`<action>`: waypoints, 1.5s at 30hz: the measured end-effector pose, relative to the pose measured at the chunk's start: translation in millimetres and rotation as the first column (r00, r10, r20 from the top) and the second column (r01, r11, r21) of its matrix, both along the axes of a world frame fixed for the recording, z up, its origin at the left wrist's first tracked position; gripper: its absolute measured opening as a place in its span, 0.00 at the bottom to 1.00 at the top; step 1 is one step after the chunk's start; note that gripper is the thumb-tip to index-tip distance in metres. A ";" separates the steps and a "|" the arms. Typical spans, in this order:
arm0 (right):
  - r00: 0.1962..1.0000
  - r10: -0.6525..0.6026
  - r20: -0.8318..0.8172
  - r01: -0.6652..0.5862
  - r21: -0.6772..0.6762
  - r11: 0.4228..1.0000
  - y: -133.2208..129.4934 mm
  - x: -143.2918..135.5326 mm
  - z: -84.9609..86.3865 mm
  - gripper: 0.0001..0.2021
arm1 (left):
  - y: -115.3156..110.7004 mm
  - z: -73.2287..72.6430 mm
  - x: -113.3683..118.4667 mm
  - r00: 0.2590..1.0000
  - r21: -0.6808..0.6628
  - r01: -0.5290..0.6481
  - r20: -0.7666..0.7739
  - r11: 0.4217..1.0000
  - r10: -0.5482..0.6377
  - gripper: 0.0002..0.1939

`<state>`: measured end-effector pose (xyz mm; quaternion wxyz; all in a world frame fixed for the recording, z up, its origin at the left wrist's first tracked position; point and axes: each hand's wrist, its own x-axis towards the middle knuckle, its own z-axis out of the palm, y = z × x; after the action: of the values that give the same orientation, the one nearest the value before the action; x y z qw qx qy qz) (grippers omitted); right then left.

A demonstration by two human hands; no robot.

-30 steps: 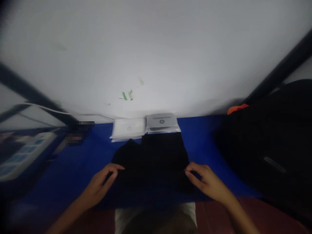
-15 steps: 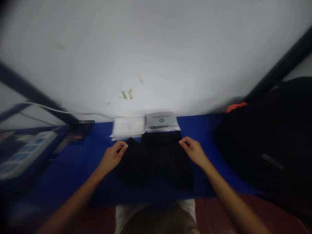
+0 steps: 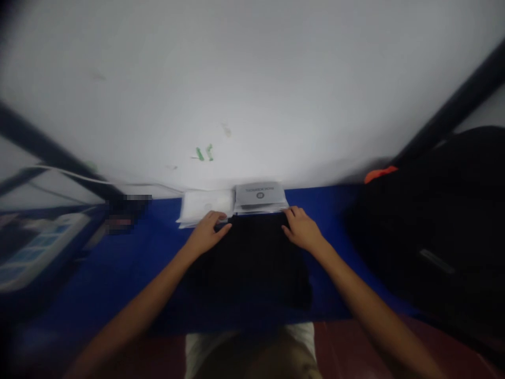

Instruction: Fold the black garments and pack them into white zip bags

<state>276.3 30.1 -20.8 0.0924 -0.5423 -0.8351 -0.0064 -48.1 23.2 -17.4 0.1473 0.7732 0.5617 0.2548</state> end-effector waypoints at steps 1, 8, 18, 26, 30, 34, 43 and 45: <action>0.999 0.032 -0.004 -0.032 0.003 0.999 3.0 0.9 0.4 0.22 | 5.4 -3.1 2.6 0.998 -0.010 0.045 0.038 0.999 -0.044 0.14; 0.995 0.096 -0.030 -0.096 0.008 0.995 6.7 3.4 2.3 0.08 | 16.4 -0.6 7.3 0.987 0.040 0.153 0.045 0.987 -0.155 0.03; 0.982 0.137 -0.129 -0.118 0.149 0.982 -0.3 14.1 -6.2 0.14 | 5.3 9.9 5.2 0.973 -0.044 0.173 0.160 0.984 -0.164 0.04; 0.927 0.290 -0.238 -0.217 0.290 0.932 -14.1 16.2 9.4 0.10 | 2.3 14.4 6.5 0.963 0.036 0.212 0.165 0.977 -0.215 0.00; 0.865 0.427 -0.265 -0.384 0.200 0.902 -39.3 17.4 24.8 0.08 | -25.4 25.8 2.3 0.928 0.201 0.335 0.098 0.921 -0.359 0.02; 0.842 0.502 -0.196 -0.492 0.102 0.865 -71.8 19.4 27.9 0.08 | -64.3 28.7 -1.5 0.876 0.175 0.483 -0.117 0.858 -0.469 0.03; 0.868 0.430 -0.251 -0.453 -0.042 0.891 -90.5 11.1 22.0 0.09 | -94.9 13.5 -13.1 0.926 0.105 0.369 -0.129 0.923 -0.355 0.06; 0.873 0.412 -0.262 -0.438 -0.046 0.898 -88.0 9.6 21.6 0.09 | -95.0 10.6 -27.0 0.979 0.171 0.194 -0.104 0.966 -0.178 0.06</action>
<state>285.9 -57.9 0.7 0.1658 -0.3459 -0.9151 0.1246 -75.0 -71.8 -6.8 0.0749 0.8431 0.4673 0.2554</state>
